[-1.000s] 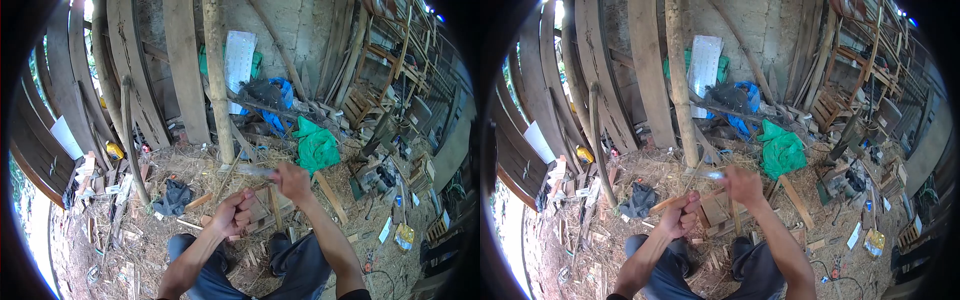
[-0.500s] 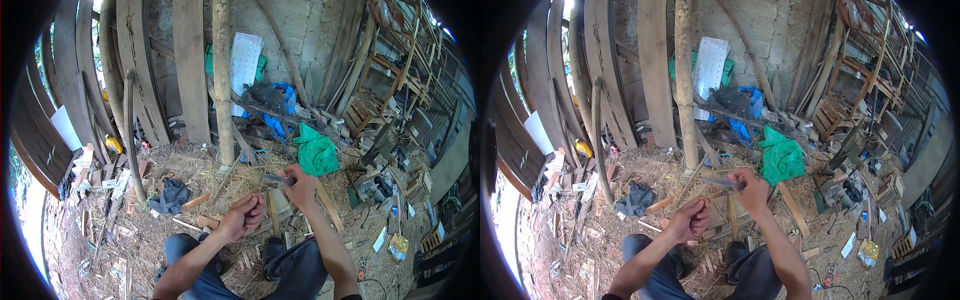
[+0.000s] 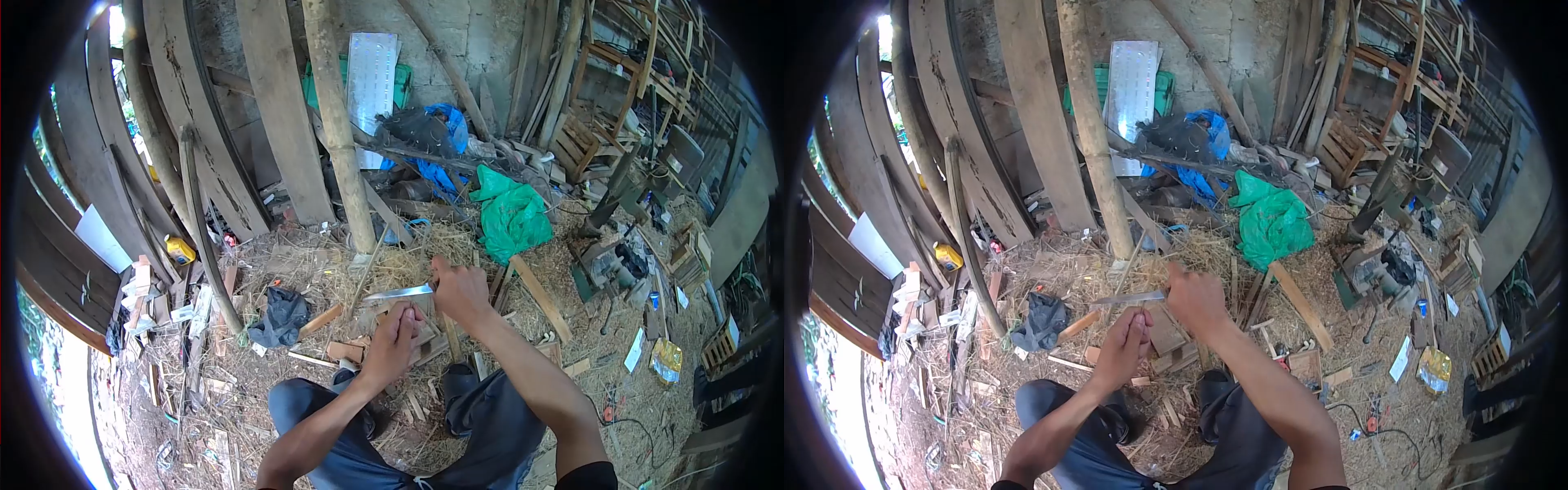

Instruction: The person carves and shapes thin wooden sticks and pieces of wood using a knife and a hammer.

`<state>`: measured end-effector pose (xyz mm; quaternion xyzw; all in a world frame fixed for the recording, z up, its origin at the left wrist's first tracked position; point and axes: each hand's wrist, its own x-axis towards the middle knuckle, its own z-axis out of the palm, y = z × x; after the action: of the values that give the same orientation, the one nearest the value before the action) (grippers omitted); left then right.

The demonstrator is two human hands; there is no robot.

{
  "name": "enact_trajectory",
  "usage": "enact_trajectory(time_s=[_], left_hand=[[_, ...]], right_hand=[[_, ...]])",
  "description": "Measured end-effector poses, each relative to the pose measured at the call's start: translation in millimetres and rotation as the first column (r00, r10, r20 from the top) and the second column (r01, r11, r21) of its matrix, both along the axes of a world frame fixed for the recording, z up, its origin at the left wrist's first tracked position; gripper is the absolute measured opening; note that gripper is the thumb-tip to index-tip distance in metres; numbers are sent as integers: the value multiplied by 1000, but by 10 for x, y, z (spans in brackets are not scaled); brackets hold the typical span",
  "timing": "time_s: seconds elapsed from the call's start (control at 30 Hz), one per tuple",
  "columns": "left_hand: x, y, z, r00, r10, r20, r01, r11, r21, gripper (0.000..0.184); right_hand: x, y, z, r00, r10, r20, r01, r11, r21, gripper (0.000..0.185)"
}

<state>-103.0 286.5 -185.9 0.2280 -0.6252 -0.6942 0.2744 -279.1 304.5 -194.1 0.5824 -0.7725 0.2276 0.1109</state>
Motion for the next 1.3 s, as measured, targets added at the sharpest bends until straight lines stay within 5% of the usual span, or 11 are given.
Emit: enact_trajectory(time_s=[0.27, 0.33, 0.4, 0.47, 0.6, 0.63, 0.67, 0.8, 0.9, 1.23, 1.3], left_hand=[[-72, -153, -69, 999, 32, 0, -32, 999, -34, 21], [-15, -100, -54, 999, 37, 10, -37, 999, -21, 21], [102, 42, -61, 988, 0, 157, 46, 956, -291, 20], [118, -43, -51, 988, 16, 155, 33, 950, -309, 18], [128, -150, -30, 998, -13, 67, -5, 966, 259, 17], [118, -185, 7, 1000, 5, 18, -12, 910, 414, 17], [97, -192, 59, 1000, 8, 21, -16, 911, 412, 17], [49, -165, 148, 999, -20, -40, 37, 885, 465, 18], [39, -110, 203, 994, -64, -84, 96, 877, 472, 19], [1, -175, 154, 997, -33, -76, 69, 838, 542, 19], [82, -38, 250, 995, -88, -50, 101, 834, 542, 19]], right_hand=[[-138, -179, -63, 996, -82, -21, 82, 996, 19, 10], [-411, -180, -170, 944, -327, -51, 327, 945, -6, 10], [-884, -5, -6, 835, -534, 132, 506, 839, 199, 14], [-1145, 189, -264, 806, -588, 63, 561, 794, 233, 18], [-1035, 245, -443, 829, -558, 33, 541, 816, 202, 14], [-907, 174, -299, 895, -417, 158, 413, 909, 60, 13], [-741, 111, -159, 933, -247, 262, 280, 955, -99, 13], [-38, 18, 53, 952, 137, 274, -117, 989, -90, 11], [146, 1, 78, 963, 173, 206, -156, 983, -96, 8], [-80, -206, -72, 996, -81, -37, 83, 995, 60, 13], [-424, -284, -240, 944, -330, -1, 330, 942, 62, 12]])
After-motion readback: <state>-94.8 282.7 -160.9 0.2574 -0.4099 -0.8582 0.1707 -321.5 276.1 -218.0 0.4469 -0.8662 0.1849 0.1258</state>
